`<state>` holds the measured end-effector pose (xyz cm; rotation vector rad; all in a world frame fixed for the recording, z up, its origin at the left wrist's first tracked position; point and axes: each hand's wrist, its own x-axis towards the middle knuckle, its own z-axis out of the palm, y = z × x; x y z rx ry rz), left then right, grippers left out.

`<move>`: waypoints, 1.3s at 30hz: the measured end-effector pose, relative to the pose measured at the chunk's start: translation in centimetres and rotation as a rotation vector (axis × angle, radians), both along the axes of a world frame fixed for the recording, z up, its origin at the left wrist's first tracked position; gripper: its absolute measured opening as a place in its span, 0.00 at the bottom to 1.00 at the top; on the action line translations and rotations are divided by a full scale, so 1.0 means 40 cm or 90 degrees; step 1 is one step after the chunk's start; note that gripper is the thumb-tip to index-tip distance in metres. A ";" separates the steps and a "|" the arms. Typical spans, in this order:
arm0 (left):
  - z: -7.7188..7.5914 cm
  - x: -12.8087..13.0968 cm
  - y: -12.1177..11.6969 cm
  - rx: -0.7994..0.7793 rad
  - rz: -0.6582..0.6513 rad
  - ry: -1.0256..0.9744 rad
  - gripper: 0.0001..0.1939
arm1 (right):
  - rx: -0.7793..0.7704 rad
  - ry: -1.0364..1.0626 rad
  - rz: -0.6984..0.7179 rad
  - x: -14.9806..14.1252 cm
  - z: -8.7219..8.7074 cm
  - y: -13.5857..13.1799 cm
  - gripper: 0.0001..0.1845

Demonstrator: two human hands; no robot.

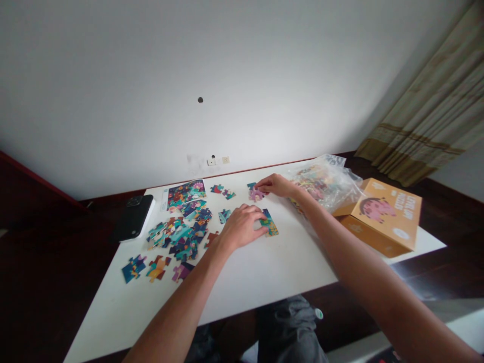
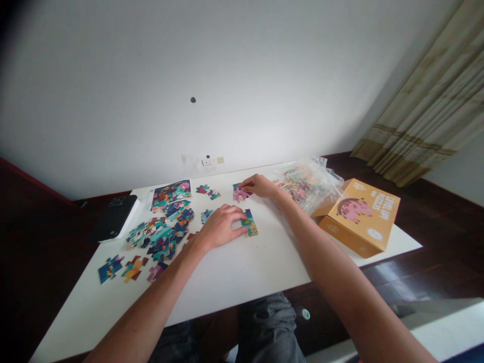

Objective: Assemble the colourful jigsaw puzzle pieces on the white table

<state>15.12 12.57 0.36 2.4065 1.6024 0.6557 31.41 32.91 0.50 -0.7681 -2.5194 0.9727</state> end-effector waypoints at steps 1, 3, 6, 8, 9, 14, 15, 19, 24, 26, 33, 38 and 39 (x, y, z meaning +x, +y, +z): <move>-0.002 0.001 0.001 0.004 0.001 -0.001 0.11 | -0.005 0.008 0.010 -0.008 -0.003 -0.007 0.20; -0.004 0.002 0.002 0.013 -0.002 -0.002 0.09 | -0.002 0.024 0.031 -0.026 -0.009 -0.026 0.21; -0.006 0.004 0.003 0.029 -0.012 -0.002 0.08 | 0.034 0.048 0.034 -0.055 -0.017 -0.054 0.18; -0.004 0.002 0.004 0.039 0.009 0.002 0.08 | 0.060 0.058 0.010 -0.065 -0.021 -0.062 0.16; -0.002 -0.001 0.005 0.045 0.035 0.005 0.07 | 0.071 0.060 -0.007 -0.065 -0.021 -0.062 0.15; 0.007 -0.035 0.014 0.078 0.191 0.006 0.08 | 0.189 0.017 -0.088 -0.040 -0.005 -0.044 0.14; 0.007 -0.041 0.016 0.083 0.193 0.003 0.08 | 0.216 0.006 -0.093 -0.033 -0.002 -0.040 0.14; -0.006 -0.047 0.021 0.096 0.148 0.003 0.12 | 0.263 -0.008 -0.058 -0.024 -0.007 -0.031 0.15; -0.028 -0.043 0.022 0.066 0.158 0.045 0.18 | 0.257 -0.032 0.010 -0.029 -0.038 -0.019 0.14; -0.033 -0.047 0.025 0.054 0.170 0.047 0.17 | 0.252 -0.038 0.018 -0.027 -0.044 -0.013 0.14; -0.039 -0.053 0.030 0.039 0.194 0.048 0.18 | 0.243 -0.040 0.037 -0.020 -0.032 -0.013 0.14; -0.037 -0.048 0.032 0.031 0.205 0.068 0.21 | 0.233 -0.042 0.032 -0.021 -0.028 -0.018 0.15; -0.035 -0.046 0.034 0.029 0.207 0.075 0.21 | 0.232 -0.042 0.031 -0.021 -0.027 -0.019 0.15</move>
